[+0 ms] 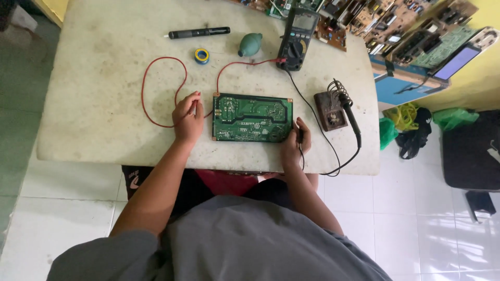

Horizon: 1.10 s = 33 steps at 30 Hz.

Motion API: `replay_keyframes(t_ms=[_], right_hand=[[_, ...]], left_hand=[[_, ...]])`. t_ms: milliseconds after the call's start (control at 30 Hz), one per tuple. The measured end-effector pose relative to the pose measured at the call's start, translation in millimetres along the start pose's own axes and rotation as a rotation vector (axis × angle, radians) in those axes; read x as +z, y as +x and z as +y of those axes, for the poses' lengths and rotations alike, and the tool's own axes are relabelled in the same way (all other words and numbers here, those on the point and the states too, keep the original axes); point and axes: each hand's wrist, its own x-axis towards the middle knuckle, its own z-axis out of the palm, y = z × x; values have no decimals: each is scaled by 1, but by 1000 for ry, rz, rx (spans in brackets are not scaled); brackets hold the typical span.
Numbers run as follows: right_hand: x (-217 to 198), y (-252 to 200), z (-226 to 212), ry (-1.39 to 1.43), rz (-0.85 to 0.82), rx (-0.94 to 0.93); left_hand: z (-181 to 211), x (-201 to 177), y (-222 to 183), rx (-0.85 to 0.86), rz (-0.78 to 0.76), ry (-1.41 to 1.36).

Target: Testing components on a circuit board using a multimeter and probes

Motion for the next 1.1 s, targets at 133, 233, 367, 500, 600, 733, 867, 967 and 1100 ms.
replay_keyframes(t_ms=[133,233,367,500,600,733,867,967,1100], right_hand=[[7,5,24,93,94,-87],[3,5,27,255,211,-297],[-20,12,29,159,169,-187],[-34,25,29,135,163,-121],[-35,36,32,232,150,-129],[-21,58,44,200,226,-115],[-17,81,58,71,95,-141],[-16,102,57,-33,26,-186],[-11,118,69,-228,-67,-220]], left_hand=[[-2,0,2,11,16,-43],[-6,2,0,-45,9,-130],[-9,2,-1,-109,16,-211],[-2,0,2,-130,42,-238],[0,0,6,-126,52,-260],[-2,-2,13,-121,35,-253],[4,-4,34,-58,39,-150],[-4,-5,51,20,17,6],[-42,9,50,111,-143,344]])
